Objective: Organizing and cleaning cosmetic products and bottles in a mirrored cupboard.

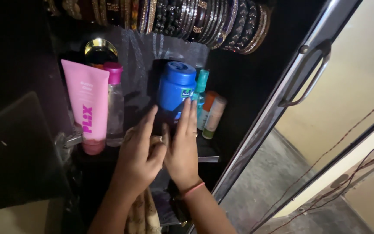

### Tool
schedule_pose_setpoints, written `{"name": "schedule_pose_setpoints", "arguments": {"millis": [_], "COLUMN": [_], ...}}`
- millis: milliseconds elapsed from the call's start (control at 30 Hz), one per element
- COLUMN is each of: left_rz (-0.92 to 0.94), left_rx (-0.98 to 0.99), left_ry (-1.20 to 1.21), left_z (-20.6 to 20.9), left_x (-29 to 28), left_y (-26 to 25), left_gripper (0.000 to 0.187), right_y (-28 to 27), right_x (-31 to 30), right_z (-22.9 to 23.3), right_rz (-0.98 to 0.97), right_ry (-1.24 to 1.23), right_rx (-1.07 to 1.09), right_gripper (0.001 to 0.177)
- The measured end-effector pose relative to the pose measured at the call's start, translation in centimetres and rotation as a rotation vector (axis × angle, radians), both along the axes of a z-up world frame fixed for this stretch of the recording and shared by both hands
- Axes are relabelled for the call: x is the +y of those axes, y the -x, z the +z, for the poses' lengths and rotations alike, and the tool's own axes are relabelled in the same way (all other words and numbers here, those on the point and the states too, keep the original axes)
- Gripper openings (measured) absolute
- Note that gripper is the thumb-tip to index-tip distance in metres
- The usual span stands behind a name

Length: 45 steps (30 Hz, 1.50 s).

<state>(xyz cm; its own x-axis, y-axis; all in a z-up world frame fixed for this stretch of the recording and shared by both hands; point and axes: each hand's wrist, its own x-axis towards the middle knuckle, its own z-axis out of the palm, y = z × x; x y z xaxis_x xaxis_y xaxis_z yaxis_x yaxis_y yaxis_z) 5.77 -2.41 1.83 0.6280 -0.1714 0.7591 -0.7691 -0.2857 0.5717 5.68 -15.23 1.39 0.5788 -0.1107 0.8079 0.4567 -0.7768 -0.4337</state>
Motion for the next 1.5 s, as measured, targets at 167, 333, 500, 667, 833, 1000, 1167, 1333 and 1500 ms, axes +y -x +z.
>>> {"name": "schedule_pose_setpoints", "arguments": {"millis": [167,333,500,667,833,1000,1167,1333,1500], "left_rz": [0.086,0.147,0.186,0.222,0.31,0.148,0.082,0.007,0.033], "left_rx": [-0.157,0.131,0.037,-0.07,-0.213,0.408,0.137,0.09,0.083], "left_ry": [-0.101,-0.247,-0.185,-0.111,0.049,0.424,0.732,0.744,0.72], "left_z": [-0.2,1.1,1.1,0.7,-0.4,-2.5,-2.9,-2.8,-2.7], "left_x": [-0.5,-1.0,-1.5,-1.3,-1.1,0.4,1.9,2.8,2.7], "left_y": [-1.4,-1.8,-1.5,-0.8,0.6,2.7,3.6,4.3,4.5], "left_gripper": [0.073,0.081,0.083,0.076,0.058,0.025,0.023,0.041,0.05], "right_y": [-0.5,-0.4,-0.1,0.6,1.8,2.9,2.3,0.9,1.0], "right_x": [-0.3,-0.3,-0.5,-0.3,0.3,2.3,6.5,8.8,9.3], "right_z": [-0.3,-0.2,0.0,0.3,0.5,1.2,3.9,4.0,5.1], "right_rz": [0.075,0.039,0.03,0.024,0.05,0.156,0.327,0.254,0.268], "right_ry": [0.037,0.099,0.005,-0.02,0.014,0.047,-0.07,-0.199,-0.374], "right_rx": [0.098,0.072,0.036,-0.002,-0.1,-0.14,-0.044,-0.001,0.165], "right_gripper": [0.089,0.092,0.09,0.081,0.067,0.038,0.035,0.032,0.029]}}
